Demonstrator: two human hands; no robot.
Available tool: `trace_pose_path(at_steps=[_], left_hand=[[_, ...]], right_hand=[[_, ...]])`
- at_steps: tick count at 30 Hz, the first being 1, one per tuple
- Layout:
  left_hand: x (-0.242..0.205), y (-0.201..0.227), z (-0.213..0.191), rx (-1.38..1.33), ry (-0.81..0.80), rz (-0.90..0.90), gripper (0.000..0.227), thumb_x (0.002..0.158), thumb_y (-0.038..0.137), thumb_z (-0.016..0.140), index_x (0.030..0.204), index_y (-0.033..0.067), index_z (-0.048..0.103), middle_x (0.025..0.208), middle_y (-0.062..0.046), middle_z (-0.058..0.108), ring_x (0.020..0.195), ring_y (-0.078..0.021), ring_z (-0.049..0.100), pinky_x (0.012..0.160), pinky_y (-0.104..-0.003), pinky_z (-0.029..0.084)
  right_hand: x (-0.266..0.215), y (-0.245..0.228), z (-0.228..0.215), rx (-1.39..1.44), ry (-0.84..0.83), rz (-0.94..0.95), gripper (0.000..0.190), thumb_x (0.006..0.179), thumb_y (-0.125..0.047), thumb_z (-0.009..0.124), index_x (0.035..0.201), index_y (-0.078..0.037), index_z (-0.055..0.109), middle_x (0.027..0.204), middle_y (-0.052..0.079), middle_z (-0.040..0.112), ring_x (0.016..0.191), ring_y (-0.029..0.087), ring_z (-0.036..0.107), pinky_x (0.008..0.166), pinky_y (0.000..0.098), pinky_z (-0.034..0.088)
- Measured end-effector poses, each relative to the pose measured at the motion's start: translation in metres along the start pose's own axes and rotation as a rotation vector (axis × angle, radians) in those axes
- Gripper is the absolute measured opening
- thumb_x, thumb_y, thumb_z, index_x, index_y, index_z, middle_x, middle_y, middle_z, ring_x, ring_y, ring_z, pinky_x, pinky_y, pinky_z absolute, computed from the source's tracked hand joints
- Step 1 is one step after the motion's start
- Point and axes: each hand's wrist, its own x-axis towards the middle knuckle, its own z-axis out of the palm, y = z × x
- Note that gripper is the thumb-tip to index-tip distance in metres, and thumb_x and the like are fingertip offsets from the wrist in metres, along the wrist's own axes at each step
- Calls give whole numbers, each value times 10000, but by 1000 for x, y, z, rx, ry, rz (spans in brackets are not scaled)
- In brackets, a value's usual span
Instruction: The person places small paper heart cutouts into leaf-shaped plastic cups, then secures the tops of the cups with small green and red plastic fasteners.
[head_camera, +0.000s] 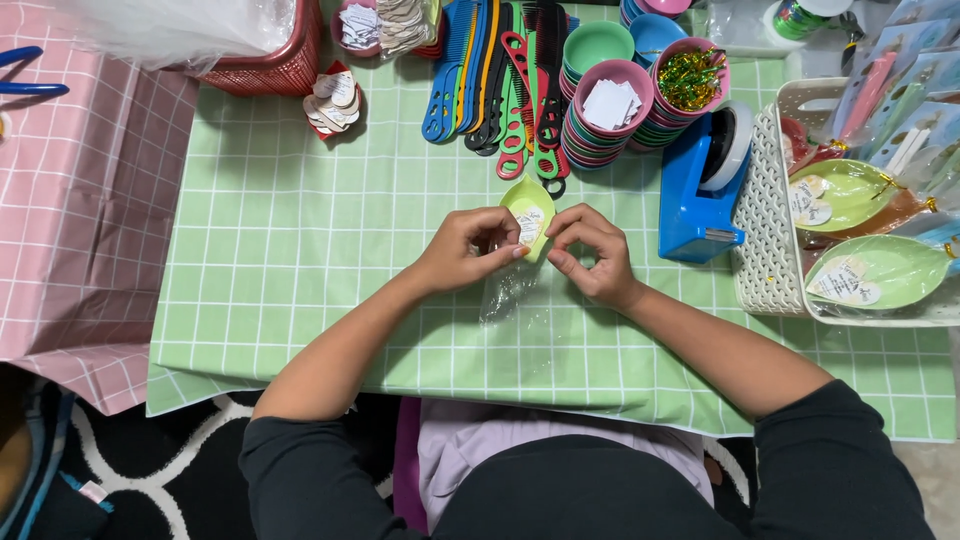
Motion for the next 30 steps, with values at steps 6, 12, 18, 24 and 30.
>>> trace_pose_path(at_steps=[6,12,18,24,30], left_hand=[[2,8,-10,-230,-137,117,170,905,178,755,826,75,647,1197,-141,592,1098,-222,601,956,-397,493],[0,-8,-17,-357,-209,62,225,907,170,738,743,70,621,838,-91,619,867,-183,586,877,-349,437],[4,15,-19,-180,-281,46,140,933,201,724,899,70,689,800,-23,565,851,-148,510,873,-349,436],[3,-12,-32,-286,-245,-3,155,973,151,652,859,47,664,828,-31,555,805,-118,474,773,-301,428],[3,-34,-63,-440,-119,-104,212,904,193,610,768,34,574,800,-50,452,758,-125,432,686,-272,385]], right_hand=[[0,-3,3,48,-44,11,248,944,-178,692,732,-59,642,969,144,669,741,240,628,716,357,504],[2,-10,6,128,-87,-6,271,923,-169,701,684,-60,635,979,157,675,728,244,630,712,362,514],[7,-12,-2,171,-22,-24,284,939,-164,668,687,-48,610,1057,196,645,729,230,621,697,346,509],[3,4,-6,187,25,41,292,1007,-290,584,959,-7,638,1159,193,590,784,189,618,715,334,510],[11,9,-15,-131,136,183,152,1035,-129,585,1143,-31,629,1090,119,566,766,207,568,723,350,496]])
